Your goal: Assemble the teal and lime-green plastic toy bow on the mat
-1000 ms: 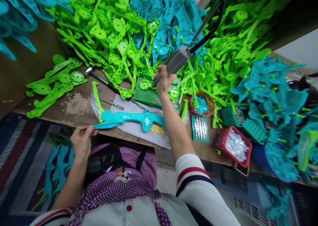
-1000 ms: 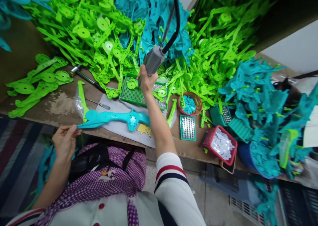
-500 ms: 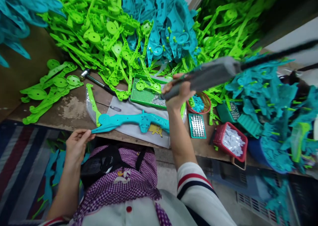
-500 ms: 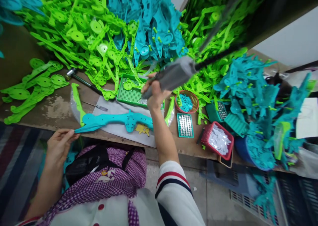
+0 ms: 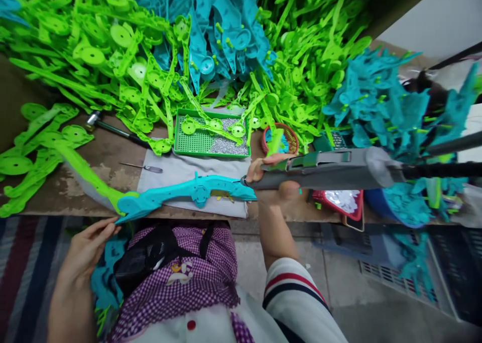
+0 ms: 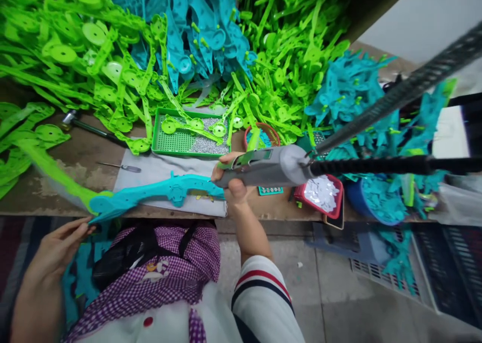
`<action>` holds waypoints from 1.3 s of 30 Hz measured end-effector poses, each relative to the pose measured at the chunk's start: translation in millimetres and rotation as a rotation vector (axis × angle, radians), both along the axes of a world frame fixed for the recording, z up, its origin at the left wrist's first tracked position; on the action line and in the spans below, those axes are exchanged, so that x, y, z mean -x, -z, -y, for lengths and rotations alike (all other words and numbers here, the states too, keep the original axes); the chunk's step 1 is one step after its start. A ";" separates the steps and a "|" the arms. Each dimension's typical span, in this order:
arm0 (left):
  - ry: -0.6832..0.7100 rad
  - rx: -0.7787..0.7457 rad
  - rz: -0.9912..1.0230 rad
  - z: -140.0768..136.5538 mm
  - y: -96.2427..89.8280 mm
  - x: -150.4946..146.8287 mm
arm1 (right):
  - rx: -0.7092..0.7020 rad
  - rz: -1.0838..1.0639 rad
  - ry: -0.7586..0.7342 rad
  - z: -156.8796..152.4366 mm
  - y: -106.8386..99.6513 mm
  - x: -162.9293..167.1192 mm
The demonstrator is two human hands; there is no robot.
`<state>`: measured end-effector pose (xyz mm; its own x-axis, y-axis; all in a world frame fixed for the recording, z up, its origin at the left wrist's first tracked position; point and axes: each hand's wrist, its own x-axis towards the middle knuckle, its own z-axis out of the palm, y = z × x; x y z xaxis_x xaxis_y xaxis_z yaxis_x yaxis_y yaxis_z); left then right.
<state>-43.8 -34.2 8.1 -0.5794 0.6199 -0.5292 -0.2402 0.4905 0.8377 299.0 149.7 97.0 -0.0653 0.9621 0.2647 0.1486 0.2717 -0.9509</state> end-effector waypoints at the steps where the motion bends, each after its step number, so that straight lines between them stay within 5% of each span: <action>1: -0.010 0.010 -0.001 0.3 0.9 -1.5 | -0.002 -0.045 0.020 0.7 1.1 1.3; 7: -0.092 0.042 -0.002 -2.6 -3.9 -5.1 | 0.007 -0.201 0.040 -4.0 5.0 10.8; 16: -0.039 -0.011 -0.030 -2.5 -4.2 1.7 | -0.189 -0.233 0.149 -8.9 2.5 17.5; 32: -0.124 0.109 0.003 -10.7 -17.8 -2.1 | 0.008 -0.281 0.031 4.1 -2.3 -17.9; 39: 0.079 0.212 -0.168 -6.8 -34.2 6.3 | -0.029 -0.225 0.029 -2.8 1.7 -18.4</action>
<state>-50.2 -27.4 42.3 -0.6242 0.5525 -0.5523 -0.0603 0.6708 0.7392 317.3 152.5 95.3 0.0256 0.9545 0.2973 -0.0579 0.2983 -0.9527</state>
